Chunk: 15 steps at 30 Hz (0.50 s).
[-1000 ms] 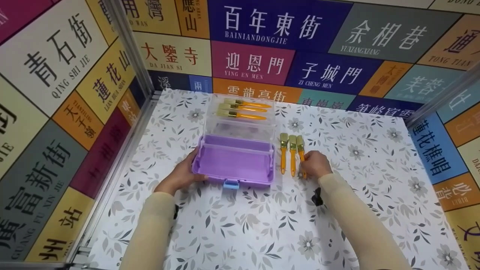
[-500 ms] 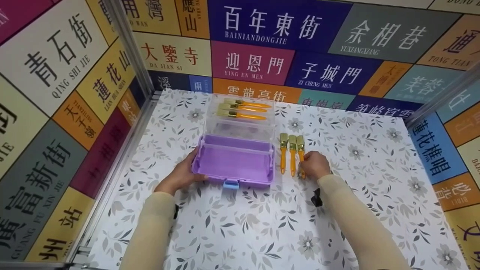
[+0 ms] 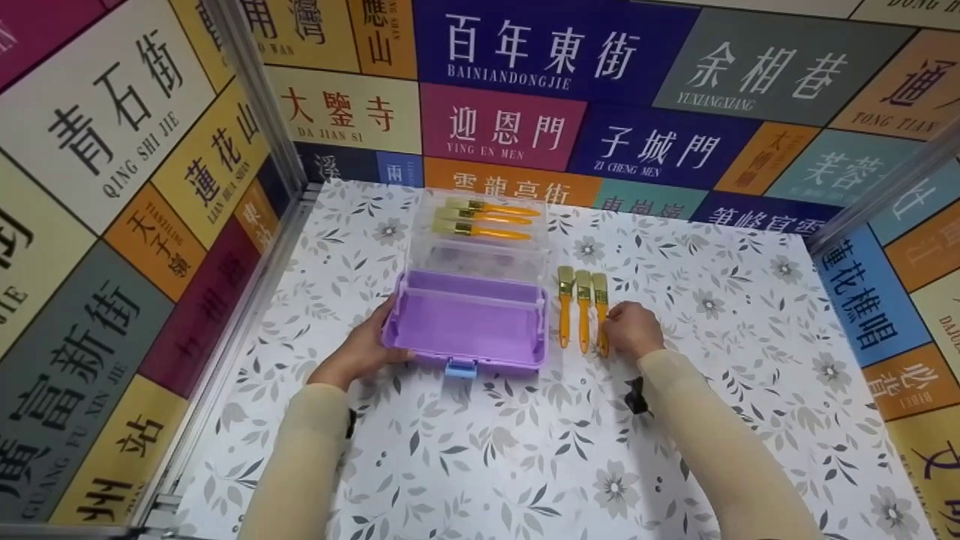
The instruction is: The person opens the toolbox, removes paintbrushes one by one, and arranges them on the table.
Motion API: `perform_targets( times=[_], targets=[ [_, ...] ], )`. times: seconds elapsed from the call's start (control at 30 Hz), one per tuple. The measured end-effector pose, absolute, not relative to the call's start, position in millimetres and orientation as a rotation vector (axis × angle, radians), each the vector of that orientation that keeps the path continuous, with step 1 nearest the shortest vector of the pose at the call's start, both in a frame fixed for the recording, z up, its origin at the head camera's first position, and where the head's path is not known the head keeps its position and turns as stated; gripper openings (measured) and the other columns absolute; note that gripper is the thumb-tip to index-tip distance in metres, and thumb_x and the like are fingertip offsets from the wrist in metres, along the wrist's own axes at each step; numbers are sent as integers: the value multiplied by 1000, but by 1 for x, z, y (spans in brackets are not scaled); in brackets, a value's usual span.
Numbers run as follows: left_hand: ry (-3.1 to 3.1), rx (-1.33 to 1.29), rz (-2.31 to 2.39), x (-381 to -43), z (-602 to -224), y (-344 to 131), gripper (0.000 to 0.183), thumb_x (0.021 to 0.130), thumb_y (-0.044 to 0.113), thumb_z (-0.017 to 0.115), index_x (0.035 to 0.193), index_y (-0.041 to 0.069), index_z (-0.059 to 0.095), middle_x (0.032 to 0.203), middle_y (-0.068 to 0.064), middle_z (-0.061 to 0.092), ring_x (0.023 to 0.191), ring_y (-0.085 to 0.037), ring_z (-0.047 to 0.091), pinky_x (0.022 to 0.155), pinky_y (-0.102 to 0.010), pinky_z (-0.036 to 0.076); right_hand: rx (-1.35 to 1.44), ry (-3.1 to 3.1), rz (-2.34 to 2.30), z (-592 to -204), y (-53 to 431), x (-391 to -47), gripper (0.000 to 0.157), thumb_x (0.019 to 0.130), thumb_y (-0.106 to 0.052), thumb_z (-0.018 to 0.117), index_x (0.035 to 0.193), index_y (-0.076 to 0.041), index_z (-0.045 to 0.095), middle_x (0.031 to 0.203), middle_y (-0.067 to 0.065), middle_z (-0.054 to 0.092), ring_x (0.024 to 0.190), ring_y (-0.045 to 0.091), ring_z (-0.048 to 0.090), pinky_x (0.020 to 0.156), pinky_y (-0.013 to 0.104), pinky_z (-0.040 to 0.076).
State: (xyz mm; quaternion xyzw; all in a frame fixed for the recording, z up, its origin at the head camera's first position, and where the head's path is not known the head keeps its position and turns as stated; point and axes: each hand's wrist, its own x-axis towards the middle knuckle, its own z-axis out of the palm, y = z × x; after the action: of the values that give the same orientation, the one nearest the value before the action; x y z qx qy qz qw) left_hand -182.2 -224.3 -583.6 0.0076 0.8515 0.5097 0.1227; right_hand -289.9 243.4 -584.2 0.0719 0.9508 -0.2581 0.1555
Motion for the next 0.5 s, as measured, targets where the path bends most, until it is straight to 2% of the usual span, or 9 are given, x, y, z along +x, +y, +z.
perform_targets(
  times=[0.07,0.17,0.37,0.5],
  targets=[
    [2490,21,1478,-182,-584,-224,115,74,16,88,162,18,13,158,-17,32,141,-37,33,115,-51,25,207,2734,-744,-582,246,-288,34,92,-21,61,117,1,63,102,16,67,81,26,63,64,34,52],
    [2492,21,1463,-182,-584,-224,115,74,18,87,162,17,12,159,-17,30,142,-37,31,116,-51,24,189,2741,-748,-577,250,-285,37,93,-23,61,121,1,62,98,14,69,78,24,64,64,34,53],
    [2498,32,1478,-182,-584,-224,116,74,18,88,162,18,13,159,-15,30,143,-35,30,116,-50,24,28,2831,-752,-566,262,-269,38,94,-25,64,121,2,65,103,18,67,86,30,62,74,44,52],
    [2490,41,1499,-182,-583,-224,114,74,16,87,162,17,13,159,-16,30,143,-35,30,116,-51,24,-79,2871,-779,-557,268,-255,36,93,-23,66,119,3,66,100,17,68,78,28,63,67,42,52]
  ],
)
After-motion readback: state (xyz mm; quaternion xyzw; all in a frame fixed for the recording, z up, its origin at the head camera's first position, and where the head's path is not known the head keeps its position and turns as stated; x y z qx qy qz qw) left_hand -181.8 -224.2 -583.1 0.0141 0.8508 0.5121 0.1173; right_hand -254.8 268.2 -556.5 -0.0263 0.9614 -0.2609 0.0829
